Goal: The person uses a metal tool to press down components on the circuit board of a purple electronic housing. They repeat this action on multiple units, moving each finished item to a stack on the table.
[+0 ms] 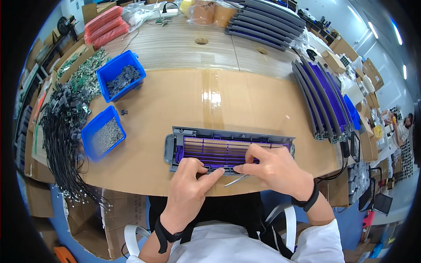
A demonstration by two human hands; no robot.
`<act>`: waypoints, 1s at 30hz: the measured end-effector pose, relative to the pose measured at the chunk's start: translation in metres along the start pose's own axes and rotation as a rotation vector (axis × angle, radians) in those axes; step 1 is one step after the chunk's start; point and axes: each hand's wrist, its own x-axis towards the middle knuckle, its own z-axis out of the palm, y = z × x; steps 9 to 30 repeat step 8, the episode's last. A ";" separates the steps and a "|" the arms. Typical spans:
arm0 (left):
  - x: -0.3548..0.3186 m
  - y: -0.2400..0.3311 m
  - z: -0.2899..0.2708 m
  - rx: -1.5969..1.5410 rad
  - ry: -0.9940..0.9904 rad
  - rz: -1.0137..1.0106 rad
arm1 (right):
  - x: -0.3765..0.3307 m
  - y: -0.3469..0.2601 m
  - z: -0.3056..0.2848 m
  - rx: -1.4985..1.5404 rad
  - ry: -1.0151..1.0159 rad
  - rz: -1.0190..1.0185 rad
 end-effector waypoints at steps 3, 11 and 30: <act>0.000 -0.001 0.000 0.011 -0.022 -0.038 | -0.015 0.006 -0.011 -0.051 -0.031 0.069; 0.003 -0.013 -0.007 -0.020 -0.010 0.027 | -0.027 0.006 -0.014 0.042 -0.136 0.062; 0.003 -0.013 -0.007 -0.020 -0.010 0.027 | -0.027 0.006 -0.014 0.042 -0.136 0.062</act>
